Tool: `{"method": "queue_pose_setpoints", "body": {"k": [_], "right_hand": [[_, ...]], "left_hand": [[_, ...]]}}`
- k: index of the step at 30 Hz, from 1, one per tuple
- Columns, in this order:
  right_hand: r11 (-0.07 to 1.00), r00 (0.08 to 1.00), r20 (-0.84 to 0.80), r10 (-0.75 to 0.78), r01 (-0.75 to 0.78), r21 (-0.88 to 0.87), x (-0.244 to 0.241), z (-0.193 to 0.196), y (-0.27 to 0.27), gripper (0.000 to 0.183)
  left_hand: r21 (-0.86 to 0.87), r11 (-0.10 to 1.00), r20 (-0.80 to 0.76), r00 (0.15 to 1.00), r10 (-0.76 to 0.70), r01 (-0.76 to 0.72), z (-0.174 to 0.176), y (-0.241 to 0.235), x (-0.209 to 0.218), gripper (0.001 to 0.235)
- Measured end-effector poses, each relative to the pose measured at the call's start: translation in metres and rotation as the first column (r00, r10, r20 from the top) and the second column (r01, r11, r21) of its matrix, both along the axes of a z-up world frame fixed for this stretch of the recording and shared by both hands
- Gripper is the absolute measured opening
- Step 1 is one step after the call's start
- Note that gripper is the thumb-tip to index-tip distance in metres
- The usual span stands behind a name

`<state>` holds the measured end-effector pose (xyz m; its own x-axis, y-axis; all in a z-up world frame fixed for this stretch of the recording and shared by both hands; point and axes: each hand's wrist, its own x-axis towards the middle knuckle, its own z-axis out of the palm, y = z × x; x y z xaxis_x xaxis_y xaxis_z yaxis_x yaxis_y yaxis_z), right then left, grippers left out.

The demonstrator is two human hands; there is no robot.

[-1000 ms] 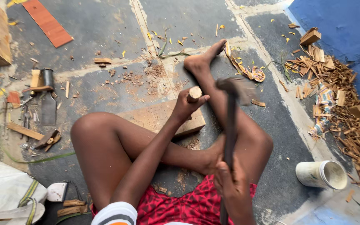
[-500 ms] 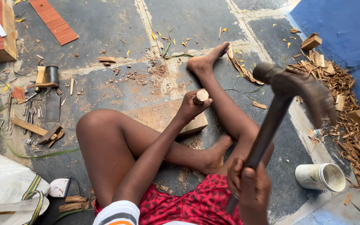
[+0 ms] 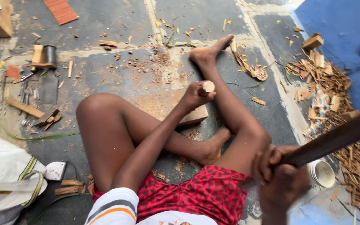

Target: The person sits on the floor and uses a hammer and chisel to carve a small cylindrical piece of wood. They repeatedly strike the chisel to shape the wood, occasionally pausing to reposition the piece or inspect the work.

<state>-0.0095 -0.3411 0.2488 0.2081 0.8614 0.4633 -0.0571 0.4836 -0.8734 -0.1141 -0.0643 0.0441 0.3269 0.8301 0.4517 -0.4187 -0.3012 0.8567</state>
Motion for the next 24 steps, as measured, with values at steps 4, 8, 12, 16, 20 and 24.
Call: {"method": "queue_pose_setpoints", "body": {"k": [4,8,12,16,20,24], "right_hand": [[0.961,0.855,0.509,-0.101,0.216,-0.174,-0.015,-0.046,0.009,0.037],[0.642,0.999,-0.024,0.027,-0.035,-0.766,-0.012,-0.046,-0.005,0.036],[0.691,0.998,0.019,-0.053,0.051,-0.721,-0.002,-0.047,-0.025,0.032],[0.658,0.984,-0.070,-0.165,0.057,-0.751,0.002,-0.083,-0.038,0.031],[0.582,0.945,-0.181,-0.274,0.013,-0.813,0.007,-0.134,-0.053,0.030],[0.556,0.938,-0.210,-0.275,-0.023,-0.831,0.012,-0.173,-0.065,0.030]], "left_hand": [[0.044,0.997,0.006,0.998,-0.069,0.068,0.006,-0.005,-0.004,0.017],[-0.008,0.999,-0.160,0.987,0.030,-0.032,-0.009,0.009,-0.005,0.021],[-0.008,0.982,-0.126,0.974,0.187,-0.189,-0.016,0.035,-0.014,0.023],[-0.245,0.945,-0.009,0.975,0.223,-0.218,0.015,0.037,-0.060,0.025],[-0.260,0.952,0.067,0.980,0.185,-0.162,0.043,0.025,-0.077,0.029],[-0.226,0.970,0.045,0.994,0.097,-0.085,0.054,0.016,-0.069,0.019]]}}
